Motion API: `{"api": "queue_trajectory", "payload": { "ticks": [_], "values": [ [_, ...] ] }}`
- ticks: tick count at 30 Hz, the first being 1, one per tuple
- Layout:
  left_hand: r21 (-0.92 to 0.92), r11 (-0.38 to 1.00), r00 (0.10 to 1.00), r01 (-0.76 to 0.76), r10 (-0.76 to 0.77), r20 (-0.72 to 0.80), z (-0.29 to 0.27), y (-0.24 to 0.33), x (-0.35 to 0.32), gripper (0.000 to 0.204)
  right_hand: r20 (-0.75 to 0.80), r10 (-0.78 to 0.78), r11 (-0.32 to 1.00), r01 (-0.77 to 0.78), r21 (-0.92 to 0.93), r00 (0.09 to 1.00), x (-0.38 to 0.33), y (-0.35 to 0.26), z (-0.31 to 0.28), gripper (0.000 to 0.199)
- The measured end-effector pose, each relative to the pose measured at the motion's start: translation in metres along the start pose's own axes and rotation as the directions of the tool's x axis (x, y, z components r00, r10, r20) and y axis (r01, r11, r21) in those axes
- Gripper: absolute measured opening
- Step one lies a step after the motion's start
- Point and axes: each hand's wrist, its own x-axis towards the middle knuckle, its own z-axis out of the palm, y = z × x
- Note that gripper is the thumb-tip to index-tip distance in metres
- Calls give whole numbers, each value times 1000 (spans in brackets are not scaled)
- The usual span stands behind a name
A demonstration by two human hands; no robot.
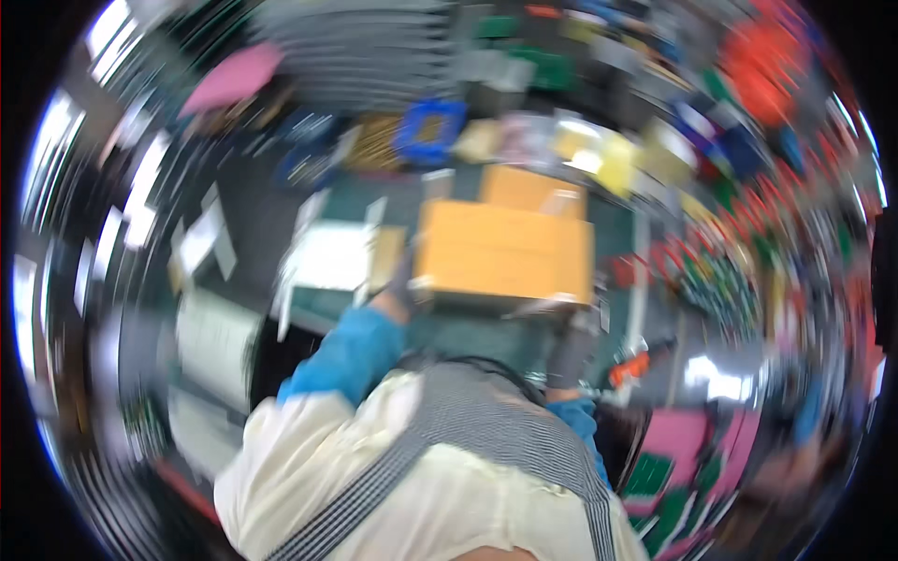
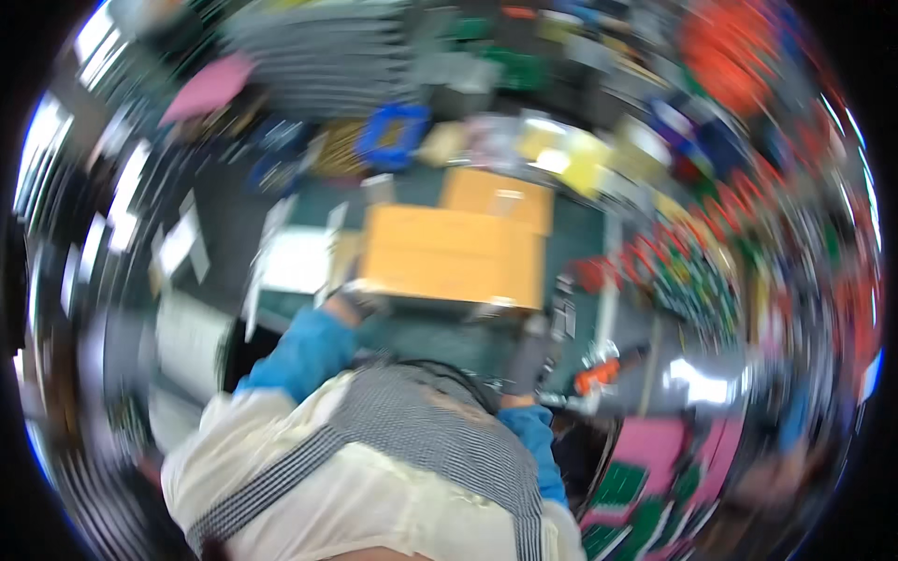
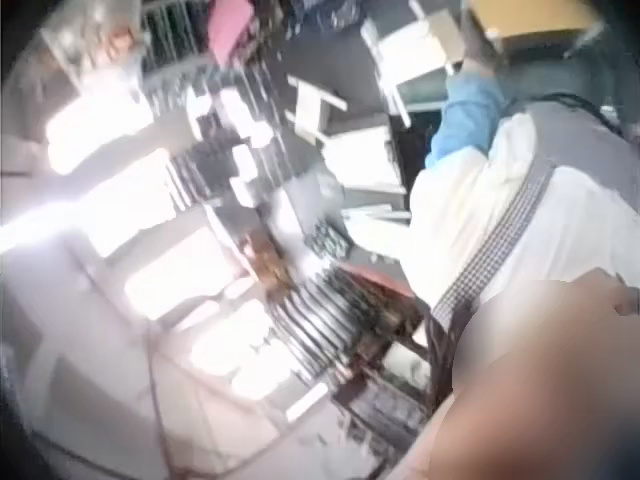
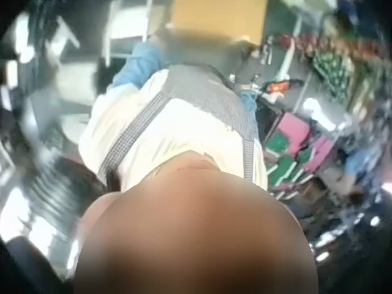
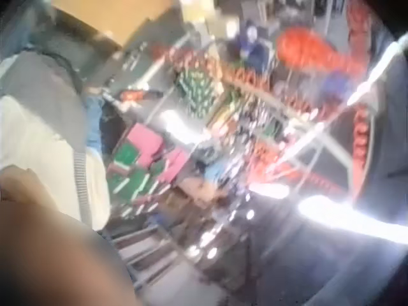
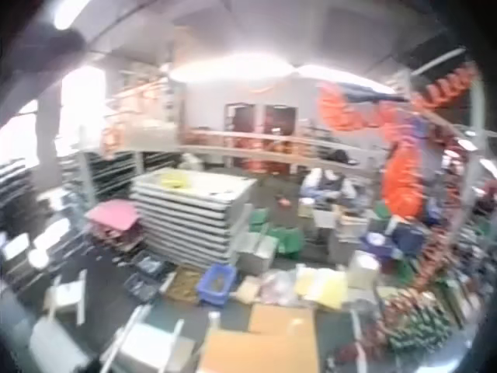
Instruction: The recorder assembles a small electronic enclosure or chassis by attaching panels with an air-powered screwdriver and then inserting a circuit board.
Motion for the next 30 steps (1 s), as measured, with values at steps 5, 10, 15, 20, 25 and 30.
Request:
{"api": "queue_trajectory", "payload": {
  "ticks": [5,10,15,20,25,30],
  "values": [
    [-206,963,983,-172,153,-107,-1,-3,-24,41,241,18,852,-141,505,970,16,-5,3,46],
    [-64,960,868,-274,218,-447,-4,-16,-68,50,262,113,860,-226,458,958,18,-25,2,51],
    [89,929,790,-360,354,-501,-26,-51,-101,51,322,18,942,-124,312,947,30,-7,-2,53],
    [365,822,639,-438,570,-516,-42,-79,-128,42,283,-256,922,322,-215,924,27,28,-15,41],
    [602,735,587,-311,647,-487,-60,-59,-135,39,208,130,898,-204,391,969,18,28,-21,30],
    [526,806,795,-272,496,-348,-57,-12,-115,39,-58,105,930,-77,360,993,0,-26,-24,28]
  ]
}}
